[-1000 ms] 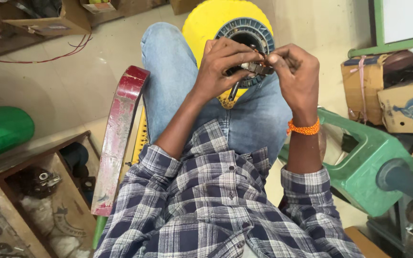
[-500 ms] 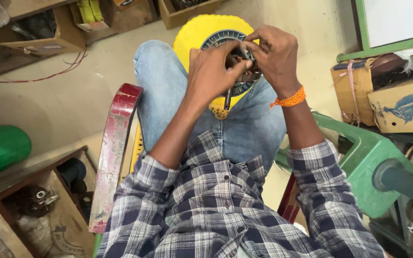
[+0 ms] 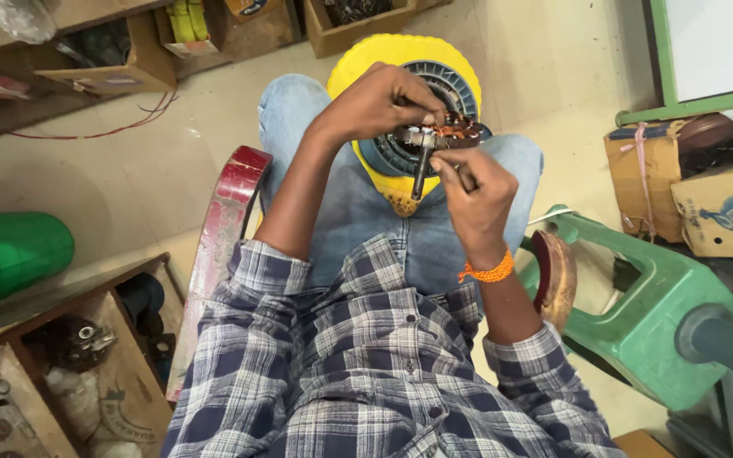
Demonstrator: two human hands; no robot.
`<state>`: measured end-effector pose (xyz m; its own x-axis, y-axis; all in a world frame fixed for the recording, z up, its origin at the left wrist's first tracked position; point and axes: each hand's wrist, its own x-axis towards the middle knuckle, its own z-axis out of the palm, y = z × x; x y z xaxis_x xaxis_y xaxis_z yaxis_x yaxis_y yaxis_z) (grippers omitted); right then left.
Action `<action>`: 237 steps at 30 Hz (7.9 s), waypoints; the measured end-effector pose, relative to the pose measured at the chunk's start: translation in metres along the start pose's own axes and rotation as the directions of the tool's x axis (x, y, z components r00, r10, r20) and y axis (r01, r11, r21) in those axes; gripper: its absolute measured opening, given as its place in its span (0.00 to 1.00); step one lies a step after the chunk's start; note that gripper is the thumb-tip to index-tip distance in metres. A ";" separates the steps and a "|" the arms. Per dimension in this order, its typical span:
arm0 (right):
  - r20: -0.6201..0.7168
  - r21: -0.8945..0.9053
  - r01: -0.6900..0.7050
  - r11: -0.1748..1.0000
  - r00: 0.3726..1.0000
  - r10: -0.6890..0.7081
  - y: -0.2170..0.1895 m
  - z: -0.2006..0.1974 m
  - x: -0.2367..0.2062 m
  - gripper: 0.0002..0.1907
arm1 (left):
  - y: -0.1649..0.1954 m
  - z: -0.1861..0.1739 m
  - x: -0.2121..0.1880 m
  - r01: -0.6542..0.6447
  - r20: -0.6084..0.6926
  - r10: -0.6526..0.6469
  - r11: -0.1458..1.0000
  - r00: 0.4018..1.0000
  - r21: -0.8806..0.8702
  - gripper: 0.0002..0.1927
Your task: The person sits on a chair with a small engine component resting on a yellow stool between their legs. They manipulate and fit small parts onto the component by hand, use a green-handled screwdriver on it, briefly reach to the workbench to pick up a pen-like tool, and continue fitting parts by hand.
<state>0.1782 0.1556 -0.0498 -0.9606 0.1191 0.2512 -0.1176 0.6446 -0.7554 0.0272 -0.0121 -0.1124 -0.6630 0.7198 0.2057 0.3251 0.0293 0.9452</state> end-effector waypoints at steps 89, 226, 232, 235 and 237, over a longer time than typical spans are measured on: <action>0.046 0.010 0.149 0.989 0.988 -0.149 0.040 -0.009 0.058 0.05 | 0.056 0.072 -0.035 0.246 -0.506 -0.025 0.894 0.862 0.376 0.23; -0.015 0.084 -0.132 0.988 0.991 0.134 0.042 -0.024 0.008 0.03 | 0.027 0.061 -0.039 -0.044 -0.348 0.218 0.895 0.912 0.445 0.25; 0.054 0.063 -0.037 0.997 0.998 0.033 0.037 -0.014 0.048 0.03 | 0.042 0.061 -0.036 0.022 -0.410 0.160 0.914 0.898 0.405 0.22; 0.054 0.043 -0.017 0.999 0.998 0.014 0.038 -0.011 0.058 0.05 | 0.049 0.064 -0.023 0.253 -0.481 -0.089 0.923 0.872 0.289 0.20; 0.033 -0.027 -0.047 0.999 0.998 0.048 0.038 -0.011 0.062 0.07 | 0.048 0.064 -0.011 0.344 -0.474 -0.207 0.912 0.856 0.222 0.16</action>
<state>0.1172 0.1957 -0.0561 -0.9730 0.1248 0.1943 -0.0654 0.6582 -0.7500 0.0938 0.0258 -0.0857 -0.9543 0.2813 0.1006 0.2187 0.4283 0.8767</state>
